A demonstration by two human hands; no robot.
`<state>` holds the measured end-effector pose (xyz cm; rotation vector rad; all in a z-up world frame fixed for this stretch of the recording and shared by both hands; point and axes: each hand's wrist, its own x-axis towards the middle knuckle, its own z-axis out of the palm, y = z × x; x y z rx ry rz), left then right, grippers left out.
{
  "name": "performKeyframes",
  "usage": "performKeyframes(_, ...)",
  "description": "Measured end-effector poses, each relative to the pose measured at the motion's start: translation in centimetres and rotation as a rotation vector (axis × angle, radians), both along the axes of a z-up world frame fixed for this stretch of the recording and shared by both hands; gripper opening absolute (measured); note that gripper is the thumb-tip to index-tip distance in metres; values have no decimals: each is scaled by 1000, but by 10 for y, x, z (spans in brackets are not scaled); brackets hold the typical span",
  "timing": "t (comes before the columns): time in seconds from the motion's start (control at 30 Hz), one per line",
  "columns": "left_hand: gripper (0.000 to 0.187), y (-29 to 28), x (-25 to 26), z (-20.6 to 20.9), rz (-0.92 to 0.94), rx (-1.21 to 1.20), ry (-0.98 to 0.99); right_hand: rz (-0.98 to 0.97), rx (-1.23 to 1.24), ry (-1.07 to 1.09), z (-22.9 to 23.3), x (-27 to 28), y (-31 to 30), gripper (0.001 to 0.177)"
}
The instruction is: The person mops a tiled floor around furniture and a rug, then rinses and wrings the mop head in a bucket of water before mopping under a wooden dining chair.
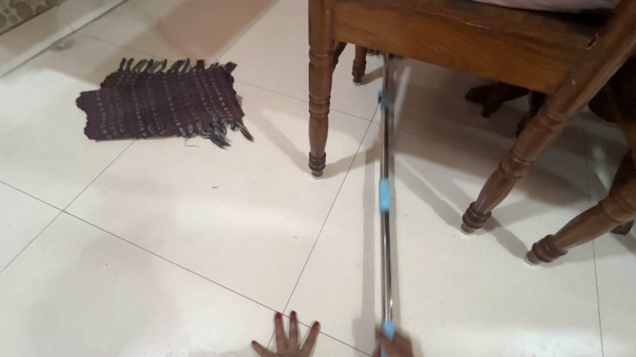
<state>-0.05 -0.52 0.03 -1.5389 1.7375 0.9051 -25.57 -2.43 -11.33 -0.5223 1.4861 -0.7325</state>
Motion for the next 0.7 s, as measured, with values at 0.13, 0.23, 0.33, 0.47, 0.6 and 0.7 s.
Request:
performKeyframes(0.13, 139, -4, -1, 5, -9, -21, -14, 74, -77, 19, 25, -22, -147, 33)
performKeyframes(0.23, 139, -2, -5, 7, 19, -5, -47, 74, -175, -112, 58, -27, -216, 31)
performKeyframes(0.33, 138, -1, -5, 7, 10, -40, -48, -5, -220, -69, 65, 3, -210, 32)
performKeyframes(0.47, 135, -3, 1, -8, -1, -48, -38, -166, -205, -103, 52, 35, -127, 30)
performKeyframes(0.6, 112, -18, 18, -34, 25, -97, 74, -216, -144, -58, 41, 79, -6, 33)
performKeyframes(0.7, 84, -44, 31, -34, -2, -100, 96, -261, -71, -130, 45, 110, 56, 32)
